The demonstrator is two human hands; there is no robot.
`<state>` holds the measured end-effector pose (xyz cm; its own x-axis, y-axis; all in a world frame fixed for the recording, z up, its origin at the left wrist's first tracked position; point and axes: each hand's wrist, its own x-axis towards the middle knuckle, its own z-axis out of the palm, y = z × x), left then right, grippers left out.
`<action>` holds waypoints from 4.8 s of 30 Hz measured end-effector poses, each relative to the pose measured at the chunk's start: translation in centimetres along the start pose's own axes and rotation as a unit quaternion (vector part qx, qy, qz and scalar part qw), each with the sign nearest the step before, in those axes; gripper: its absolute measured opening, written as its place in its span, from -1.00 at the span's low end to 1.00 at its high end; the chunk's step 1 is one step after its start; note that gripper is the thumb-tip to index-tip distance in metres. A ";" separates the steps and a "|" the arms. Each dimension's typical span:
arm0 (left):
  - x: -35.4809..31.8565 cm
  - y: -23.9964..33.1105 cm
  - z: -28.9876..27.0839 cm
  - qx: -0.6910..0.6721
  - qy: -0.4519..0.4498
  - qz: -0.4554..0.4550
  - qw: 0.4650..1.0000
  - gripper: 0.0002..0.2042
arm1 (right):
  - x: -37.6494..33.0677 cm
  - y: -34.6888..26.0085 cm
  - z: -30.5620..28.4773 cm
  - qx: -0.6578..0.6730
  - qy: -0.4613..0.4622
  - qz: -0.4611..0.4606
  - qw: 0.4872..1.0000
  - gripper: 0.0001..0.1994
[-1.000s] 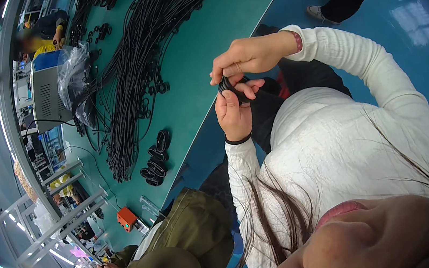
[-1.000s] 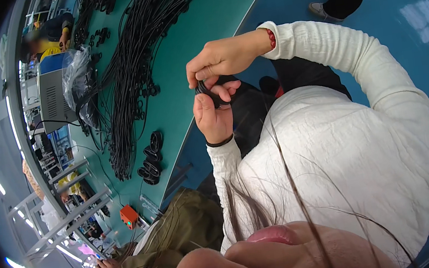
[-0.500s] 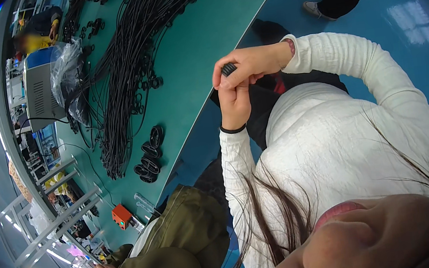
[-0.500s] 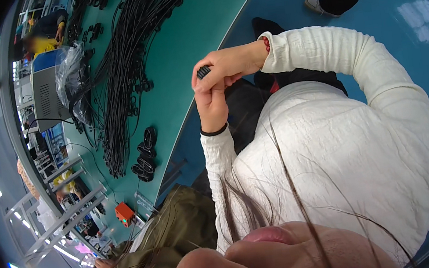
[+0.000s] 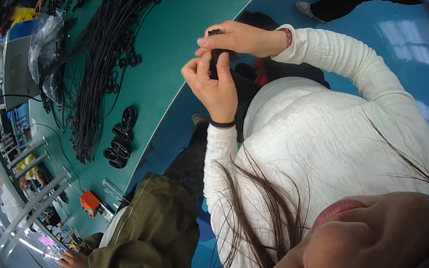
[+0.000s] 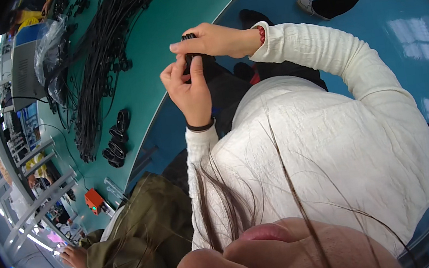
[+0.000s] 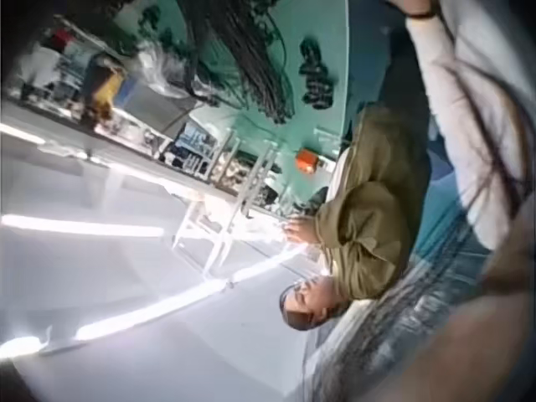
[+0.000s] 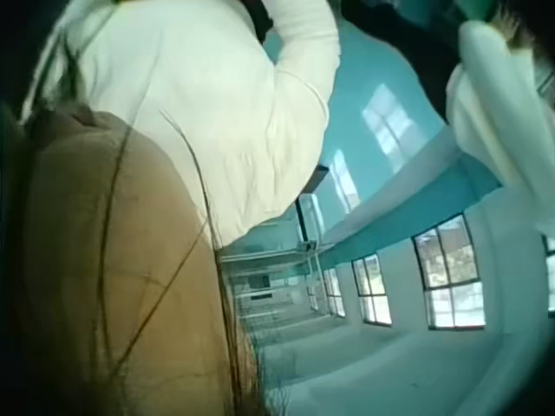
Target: The recorder is sorting and wrapping long black cables at an industrial workstation.
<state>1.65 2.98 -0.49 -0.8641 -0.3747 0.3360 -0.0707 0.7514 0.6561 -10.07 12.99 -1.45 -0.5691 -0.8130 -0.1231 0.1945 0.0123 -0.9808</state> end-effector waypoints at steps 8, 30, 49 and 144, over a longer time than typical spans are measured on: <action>1.1 0.1 -1.0 -0.486 -0.211 -0.217 0.820 -0.66 | -0.4 -0.9 1.3 -0.008 0.036 -0.002 0.999 -0.57; 0.7 -6.5 -0.7 -0.611 -0.233 -0.073 0.753 -0.84 | 4.9 -5.6 -1.8 -0.318 -0.070 -0.076 0.943 -0.68; 7.7 -8.3 -0.1 -0.587 0.046 -0.143 0.795 -0.87 | 11.2 -3.4 -3.3 -0.026 -0.038 0.034 0.998 -0.88; 12.1 -1.0 -2.7 -0.526 -0.352 -0.096 0.768 -0.87 | 2.9 -9.0 -7.3 -0.028 -0.149 0.007 0.988 -0.54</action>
<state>-7.40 -3.79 4.76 -0.9695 0.2415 -0.0416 -0.1094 -0.2748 0.9553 -19.31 14.79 5.94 -0.3037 -0.9480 -0.0955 0.1511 0.0510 -0.9872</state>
